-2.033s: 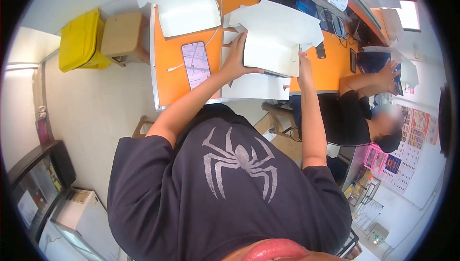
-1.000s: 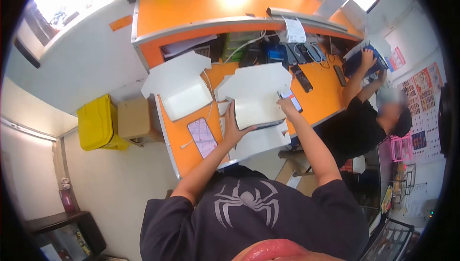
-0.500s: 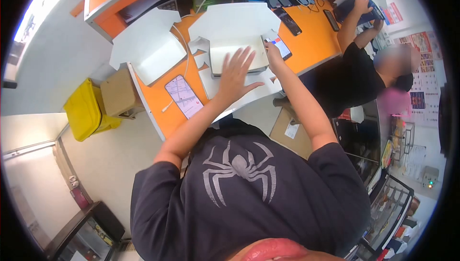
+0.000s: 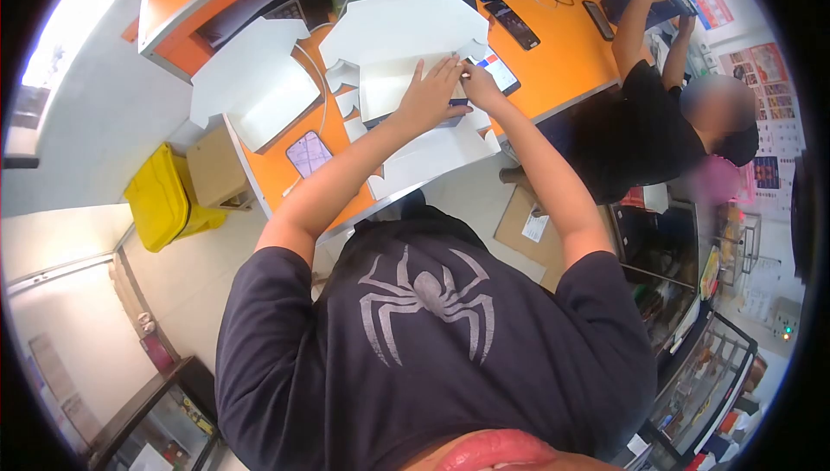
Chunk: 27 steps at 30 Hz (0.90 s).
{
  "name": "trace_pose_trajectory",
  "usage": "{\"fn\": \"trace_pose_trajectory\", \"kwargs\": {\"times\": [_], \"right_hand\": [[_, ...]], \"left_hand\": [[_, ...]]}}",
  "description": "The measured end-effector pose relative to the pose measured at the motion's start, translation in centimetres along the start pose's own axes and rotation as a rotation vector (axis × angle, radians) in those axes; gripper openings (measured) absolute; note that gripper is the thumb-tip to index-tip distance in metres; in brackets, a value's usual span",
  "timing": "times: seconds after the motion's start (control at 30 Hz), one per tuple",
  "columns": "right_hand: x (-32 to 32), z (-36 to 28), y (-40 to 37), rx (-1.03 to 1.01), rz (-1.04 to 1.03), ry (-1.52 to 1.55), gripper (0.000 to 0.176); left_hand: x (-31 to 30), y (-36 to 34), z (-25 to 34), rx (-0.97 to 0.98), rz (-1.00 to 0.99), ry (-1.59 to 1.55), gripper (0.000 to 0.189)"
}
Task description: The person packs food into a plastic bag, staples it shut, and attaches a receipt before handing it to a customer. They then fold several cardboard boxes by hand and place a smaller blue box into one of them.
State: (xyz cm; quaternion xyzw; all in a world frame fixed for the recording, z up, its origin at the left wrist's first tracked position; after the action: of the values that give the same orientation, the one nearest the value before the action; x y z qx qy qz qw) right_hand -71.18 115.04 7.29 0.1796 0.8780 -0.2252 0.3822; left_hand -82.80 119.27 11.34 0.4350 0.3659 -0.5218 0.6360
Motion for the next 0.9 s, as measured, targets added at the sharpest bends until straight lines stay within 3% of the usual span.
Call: {"fn": "trace_pose_trajectory", "kwargs": {"times": [0.3, 0.4, 0.5, 0.7, 0.9], "right_hand": [[-1.5, -3.3, -5.2, -0.339, 0.076, -0.08, 0.01], [-0.8, -1.9, -6.3, -0.514, -0.027, -0.107, 0.01], [-0.8, -1.5, -7.4, -0.778, 0.081, -0.217, 0.015], [-1.1, -1.5, -7.9, -0.8, 0.032, -0.157, 0.021], [0.0, -0.9, -7.6, -0.811, -0.059, -0.116, 0.015]], "left_hand": [[-0.3, -0.4, 0.5, -0.05, -0.067, -0.03, 0.08], [0.1, -0.5, 0.5, -0.035, -0.097, -0.034, 0.083], [0.5, -0.3, 0.4, -0.021, -0.156, -0.057, 0.084], [0.1, -0.1, 0.5, -0.025, -0.225, -0.076, 0.085], [0.1, -0.2, 0.9, -0.05, -0.25, -0.061, 0.086]]}}
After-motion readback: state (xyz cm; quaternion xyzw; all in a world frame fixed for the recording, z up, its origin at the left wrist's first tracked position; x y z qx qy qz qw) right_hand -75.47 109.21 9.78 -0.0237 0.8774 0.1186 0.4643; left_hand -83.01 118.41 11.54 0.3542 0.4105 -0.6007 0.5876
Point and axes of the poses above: each hand's wrist, its own y-axis towards the middle knuckle, its own x-axis out of the palm, z = x × y, the point moved 7 cm from there along y, towards the middle knuckle, and after that the axes turned 12 degrees about -z, right-handed, at the moved point
